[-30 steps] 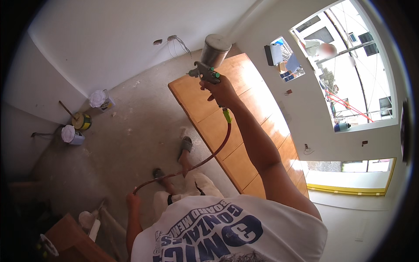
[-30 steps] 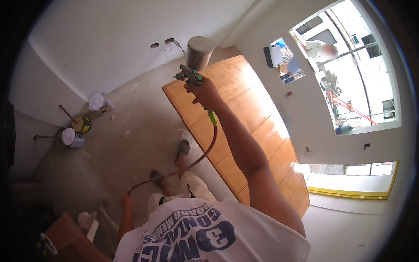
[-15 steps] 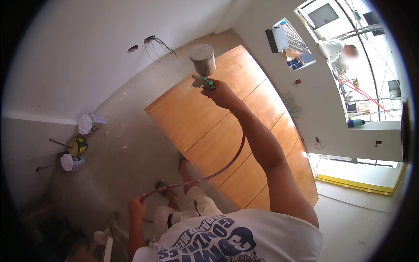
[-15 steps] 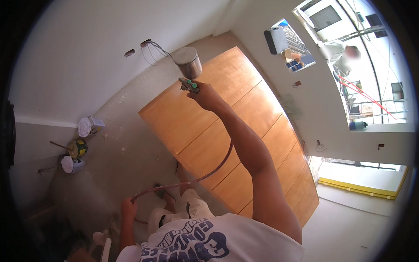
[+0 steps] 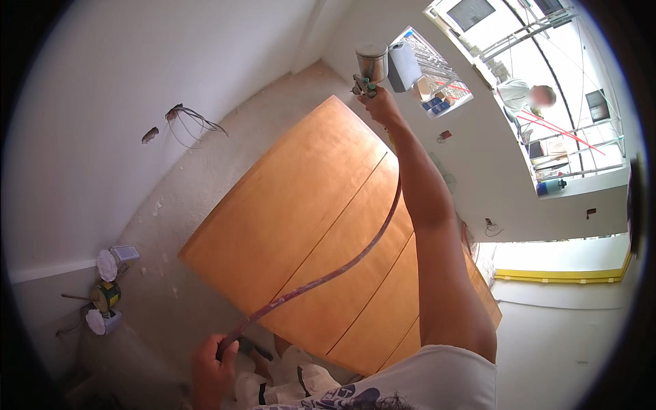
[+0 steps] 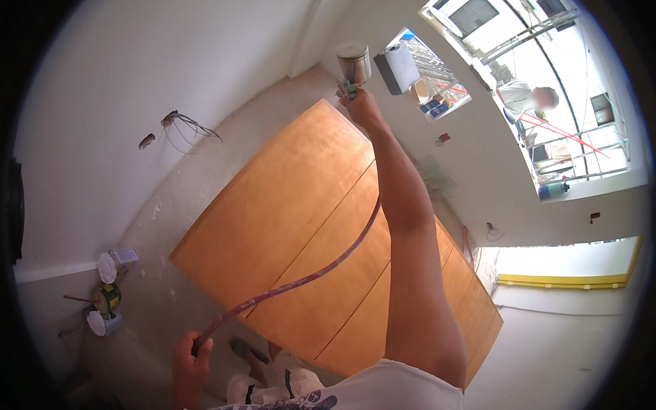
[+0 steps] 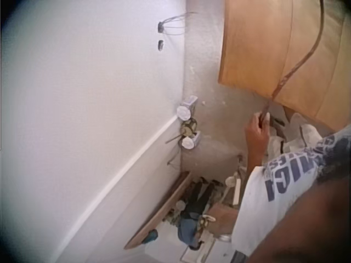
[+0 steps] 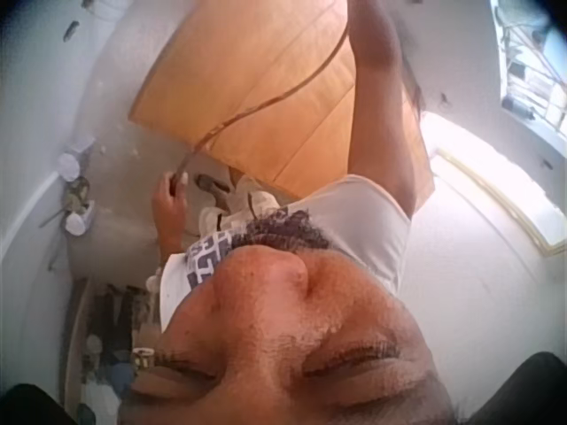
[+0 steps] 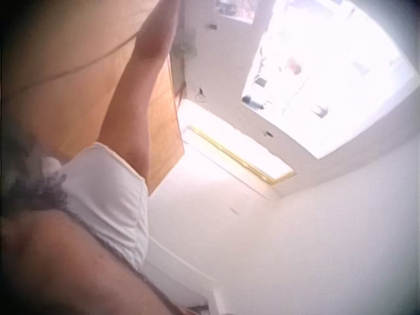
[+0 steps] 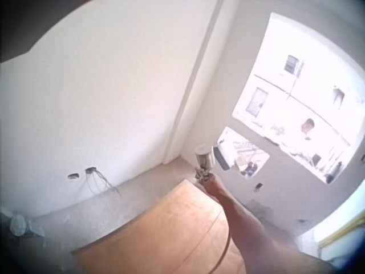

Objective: The person uses a spray gun to apply a finish to a large wooden tabletop. They refill the spray gun's container from a metal can and continue spraying the surface evenly.

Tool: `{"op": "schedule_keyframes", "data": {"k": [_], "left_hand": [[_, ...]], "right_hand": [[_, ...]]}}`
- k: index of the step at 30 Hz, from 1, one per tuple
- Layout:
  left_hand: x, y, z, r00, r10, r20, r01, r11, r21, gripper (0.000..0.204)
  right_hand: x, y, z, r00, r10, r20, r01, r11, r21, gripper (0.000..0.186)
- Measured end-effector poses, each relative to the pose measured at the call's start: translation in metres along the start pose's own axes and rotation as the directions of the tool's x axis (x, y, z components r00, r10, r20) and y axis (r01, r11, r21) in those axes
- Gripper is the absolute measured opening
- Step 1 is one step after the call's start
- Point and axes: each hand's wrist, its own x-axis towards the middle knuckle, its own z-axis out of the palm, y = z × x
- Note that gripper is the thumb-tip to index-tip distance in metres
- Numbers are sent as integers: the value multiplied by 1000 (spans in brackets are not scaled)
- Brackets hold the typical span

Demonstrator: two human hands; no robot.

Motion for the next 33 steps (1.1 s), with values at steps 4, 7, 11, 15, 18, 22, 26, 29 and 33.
{"op": "schedule_keyframes", "data": {"k": [4,7,11,15,18,22,26,29,33], "left_hand": [[9,2,2,997,-81,11,81,996,-35,28],[9,-25,3,990,-143,-13,143,990,1,29],[-10,-68,-11,983,-181,-43,181,983,-12,28],[-52,-113,-29,982,-151,-110,146,988,-55,27],[-95,-159,-43,979,-137,-153,129,990,-62,26],[-158,-211,-64,972,-174,-160,161,983,-87,25],[-221,-249,-73,955,-207,-212,187,976,-107,25],[-254,-273,-79,955,-182,-235,171,983,-64,24],[-267,-274,-83,958,-204,-203,195,979,-60,24]], "right_hand": [[20,21,-4,991,38,-125,-58,986,-158,39],[2,16,-3,998,58,-37,-62,990,-129,38],[-66,-40,1,965,135,226,-158,984,87,34],[-161,-128,5,907,158,392,-197,978,62,37],[-226,-174,19,848,148,509,-195,980,40,39],[-307,-235,42,777,95,623,-183,980,78,39],[-380,-279,76,705,-26,709,-142,974,177,37],[-423,-305,93,651,-88,754,-125,967,220,30],[-441,-318,91,559,-115,821,-163,956,245,35]]}}
